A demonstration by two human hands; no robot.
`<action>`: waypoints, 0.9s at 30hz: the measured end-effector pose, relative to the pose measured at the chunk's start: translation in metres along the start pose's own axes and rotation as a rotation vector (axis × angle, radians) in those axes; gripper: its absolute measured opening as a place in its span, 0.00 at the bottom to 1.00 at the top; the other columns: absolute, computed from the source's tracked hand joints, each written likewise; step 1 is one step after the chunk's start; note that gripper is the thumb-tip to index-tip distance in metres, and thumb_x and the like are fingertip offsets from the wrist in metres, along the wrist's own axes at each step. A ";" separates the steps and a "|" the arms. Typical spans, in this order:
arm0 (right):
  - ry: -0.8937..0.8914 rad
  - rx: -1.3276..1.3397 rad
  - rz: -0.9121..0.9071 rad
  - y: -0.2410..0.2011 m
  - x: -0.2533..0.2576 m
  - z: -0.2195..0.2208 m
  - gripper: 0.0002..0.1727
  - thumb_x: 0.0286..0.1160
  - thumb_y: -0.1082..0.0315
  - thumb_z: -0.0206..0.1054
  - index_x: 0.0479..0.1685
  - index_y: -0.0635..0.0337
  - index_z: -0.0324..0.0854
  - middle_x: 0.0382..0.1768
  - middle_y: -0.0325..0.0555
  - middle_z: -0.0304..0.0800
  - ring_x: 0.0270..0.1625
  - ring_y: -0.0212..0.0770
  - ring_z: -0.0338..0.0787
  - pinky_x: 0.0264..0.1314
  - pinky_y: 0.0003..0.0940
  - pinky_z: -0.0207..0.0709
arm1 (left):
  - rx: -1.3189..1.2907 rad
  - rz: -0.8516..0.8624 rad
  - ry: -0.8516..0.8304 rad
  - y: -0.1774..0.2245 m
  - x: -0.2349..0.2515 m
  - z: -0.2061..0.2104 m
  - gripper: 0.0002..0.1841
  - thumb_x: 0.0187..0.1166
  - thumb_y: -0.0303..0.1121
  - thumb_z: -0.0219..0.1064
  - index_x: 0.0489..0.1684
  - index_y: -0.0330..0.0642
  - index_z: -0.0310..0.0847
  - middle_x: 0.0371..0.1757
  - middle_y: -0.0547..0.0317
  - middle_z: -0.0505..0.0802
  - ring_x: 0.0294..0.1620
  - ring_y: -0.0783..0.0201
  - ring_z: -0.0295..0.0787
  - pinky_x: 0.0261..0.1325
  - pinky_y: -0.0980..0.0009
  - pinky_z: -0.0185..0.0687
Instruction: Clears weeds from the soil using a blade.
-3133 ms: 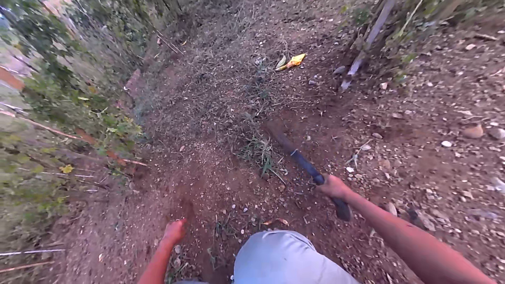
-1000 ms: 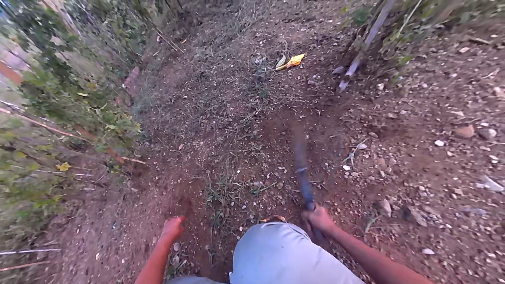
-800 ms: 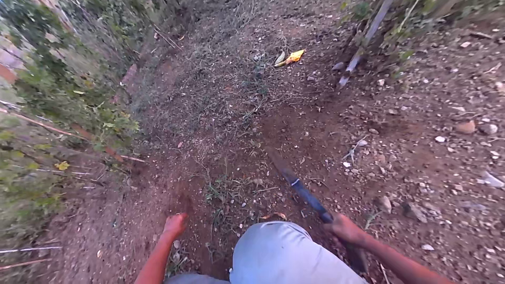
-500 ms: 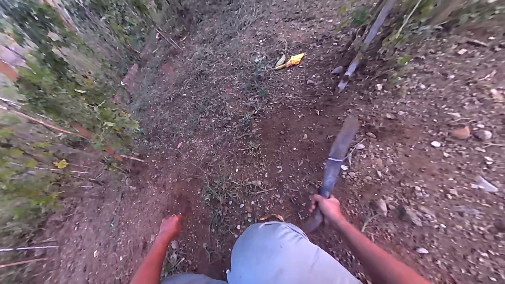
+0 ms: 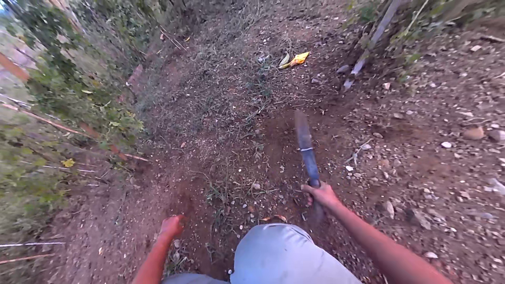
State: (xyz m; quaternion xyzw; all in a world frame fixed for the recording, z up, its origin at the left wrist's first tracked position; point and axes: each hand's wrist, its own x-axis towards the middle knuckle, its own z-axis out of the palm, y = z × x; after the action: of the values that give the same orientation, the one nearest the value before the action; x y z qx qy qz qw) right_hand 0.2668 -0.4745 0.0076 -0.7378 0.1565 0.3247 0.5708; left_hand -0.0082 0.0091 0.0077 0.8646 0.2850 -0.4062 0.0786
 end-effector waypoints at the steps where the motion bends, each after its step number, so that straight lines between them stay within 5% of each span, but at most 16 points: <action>1: 0.072 0.122 -0.001 -0.002 0.009 0.020 0.17 0.84 0.68 0.66 0.63 0.65 0.68 0.21 0.38 0.76 0.16 0.33 0.79 0.22 0.32 0.83 | 0.006 -0.012 -0.002 0.001 0.000 -0.001 0.25 0.81 0.36 0.65 0.79 0.50 0.77 0.72 0.39 0.87 0.75 0.36 0.80 0.79 0.34 0.65; 3: 0.088 0.141 -0.004 0.009 0.022 0.047 0.16 0.81 0.73 0.65 0.62 0.68 0.68 0.19 0.41 0.77 0.14 0.35 0.81 0.21 0.33 0.84 | 0.020 -0.019 -0.009 0.005 -0.001 -0.005 0.25 0.81 0.35 0.63 0.79 0.51 0.77 0.72 0.40 0.87 0.76 0.37 0.80 0.79 0.34 0.66; 5: -0.100 -0.196 0.033 0.035 0.021 0.047 0.17 0.76 0.75 0.67 0.59 0.72 0.72 0.19 0.45 0.81 0.15 0.37 0.82 0.24 0.34 0.83 | 0.018 0.003 -0.001 0.010 -0.001 -0.007 0.24 0.82 0.34 0.62 0.79 0.50 0.77 0.72 0.40 0.87 0.75 0.38 0.80 0.80 0.36 0.66; 7: -0.270 -0.529 0.101 0.046 0.013 0.026 0.16 0.76 0.71 0.71 0.57 0.69 0.75 0.22 0.46 0.83 0.18 0.39 0.84 0.27 0.36 0.85 | -0.011 0.038 0.016 0.014 0.001 -0.008 0.24 0.83 0.34 0.62 0.79 0.49 0.77 0.71 0.41 0.87 0.76 0.39 0.80 0.81 0.37 0.64; 10: -0.236 -0.673 0.110 0.037 0.007 -0.023 0.21 0.78 0.68 0.71 0.66 0.67 0.75 0.28 0.50 0.85 0.22 0.42 0.86 0.32 0.41 0.85 | -0.039 0.071 0.022 0.018 0.000 -0.006 0.23 0.83 0.34 0.61 0.78 0.48 0.78 0.69 0.41 0.89 0.75 0.40 0.82 0.81 0.37 0.64; 13: -0.116 -0.486 0.066 0.019 0.007 -0.040 0.20 0.78 0.72 0.69 0.66 0.67 0.72 0.26 0.47 0.82 0.19 0.39 0.83 0.26 0.37 0.84 | -0.029 0.056 0.005 0.010 0.002 0.000 0.24 0.82 0.35 0.63 0.79 0.49 0.77 0.70 0.41 0.88 0.75 0.39 0.81 0.82 0.37 0.62; 18: 0.089 0.130 0.033 0.007 0.012 0.018 0.14 0.78 0.77 0.63 0.59 0.65 0.67 0.18 0.39 0.76 0.13 0.34 0.80 0.18 0.32 0.83 | -0.021 0.012 0.000 0.004 0.006 0.000 0.24 0.79 0.35 0.66 0.77 0.51 0.79 0.69 0.39 0.88 0.74 0.37 0.81 0.79 0.34 0.65; 20: 0.002 -0.107 0.011 0.034 0.005 0.028 0.16 0.74 0.78 0.66 0.58 0.71 0.70 0.18 0.45 0.81 0.14 0.38 0.83 0.20 0.34 0.84 | -0.018 0.014 0.004 0.008 0.006 -0.002 0.24 0.80 0.34 0.65 0.78 0.50 0.78 0.71 0.39 0.87 0.74 0.37 0.81 0.79 0.35 0.66; 23: -0.287 -0.737 0.108 0.062 -0.015 0.011 0.20 0.77 0.66 0.72 0.61 0.71 0.77 0.38 0.60 0.88 0.35 0.53 0.90 0.47 0.53 0.85 | -0.017 0.041 0.005 0.015 0.005 -0.004 0.24 0.83 0.34 0.63 0.79 0.49 0.77 0.73 0.41 0.86 0.76 0.39 0.80 0.80 0.37 0.66; 27: -0.312 -0.775 0.106 0.047 -0.025 -0.036 0.16 0.79 0.66 0.70 0.58 0.66 0.79 0.26 0.51 0.86 0.21 0.44 0.87 0.30 0.43 0.86 | -0.028 0.061 0.008 0.013 0.006 -0.001 0.23 0.82 0.35 0.63 0.78 0.50 0.78 0.70 0.42 0.88 0.74 0.40 0.82 0.80 0.37 0.66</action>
State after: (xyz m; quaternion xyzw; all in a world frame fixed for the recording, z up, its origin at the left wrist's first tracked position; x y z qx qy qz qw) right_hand 0.2304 -0.5259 -0.0061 -0.8307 -0.0277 0.4964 0.2504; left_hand 0.0025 0.0012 0.0025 0.8734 0.2644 -0.3961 0.1020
